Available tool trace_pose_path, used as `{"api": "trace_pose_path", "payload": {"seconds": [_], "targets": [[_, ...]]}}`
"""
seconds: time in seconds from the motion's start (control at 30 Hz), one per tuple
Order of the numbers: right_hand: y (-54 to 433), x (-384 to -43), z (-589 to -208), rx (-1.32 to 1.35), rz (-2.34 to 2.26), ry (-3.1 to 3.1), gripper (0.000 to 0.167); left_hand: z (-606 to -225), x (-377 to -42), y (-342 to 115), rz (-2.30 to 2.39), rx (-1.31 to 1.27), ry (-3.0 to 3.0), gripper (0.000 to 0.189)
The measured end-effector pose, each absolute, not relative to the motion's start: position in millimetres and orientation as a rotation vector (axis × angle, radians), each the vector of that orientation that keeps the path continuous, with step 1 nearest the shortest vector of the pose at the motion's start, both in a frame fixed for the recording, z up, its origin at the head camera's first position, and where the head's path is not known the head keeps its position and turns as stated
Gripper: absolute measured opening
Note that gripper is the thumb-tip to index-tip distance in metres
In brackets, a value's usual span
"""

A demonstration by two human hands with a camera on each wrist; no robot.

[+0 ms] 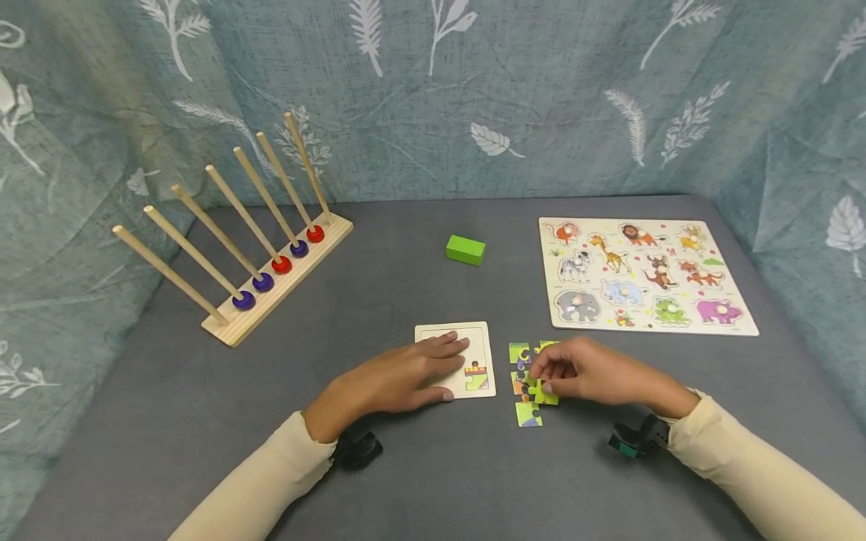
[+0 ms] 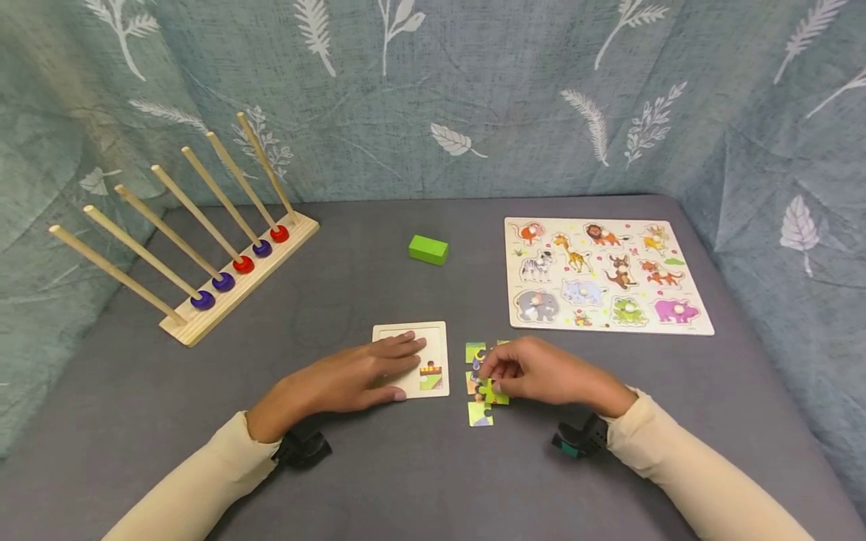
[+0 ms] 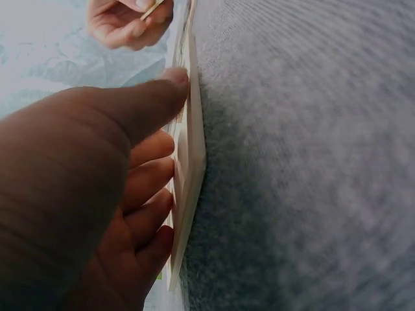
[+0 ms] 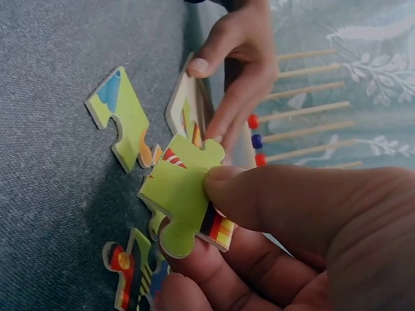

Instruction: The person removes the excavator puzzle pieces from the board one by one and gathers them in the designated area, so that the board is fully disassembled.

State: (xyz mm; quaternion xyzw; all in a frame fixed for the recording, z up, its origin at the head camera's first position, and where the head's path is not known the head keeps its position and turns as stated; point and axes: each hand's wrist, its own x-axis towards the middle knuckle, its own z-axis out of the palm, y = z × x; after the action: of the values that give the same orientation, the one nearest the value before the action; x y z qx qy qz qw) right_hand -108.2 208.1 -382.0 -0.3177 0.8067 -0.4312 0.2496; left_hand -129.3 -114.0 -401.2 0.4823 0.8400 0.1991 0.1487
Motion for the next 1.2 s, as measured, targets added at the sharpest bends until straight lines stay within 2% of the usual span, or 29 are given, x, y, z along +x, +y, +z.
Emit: {"api": "trace_pose_path", "payload": {"seconds": [1.2], "targets": [[218,-98,-390,-0.951,-1.147,2.127,0.011,-407,-127,-112,0.601,1.359,2.444,0.059]]}}
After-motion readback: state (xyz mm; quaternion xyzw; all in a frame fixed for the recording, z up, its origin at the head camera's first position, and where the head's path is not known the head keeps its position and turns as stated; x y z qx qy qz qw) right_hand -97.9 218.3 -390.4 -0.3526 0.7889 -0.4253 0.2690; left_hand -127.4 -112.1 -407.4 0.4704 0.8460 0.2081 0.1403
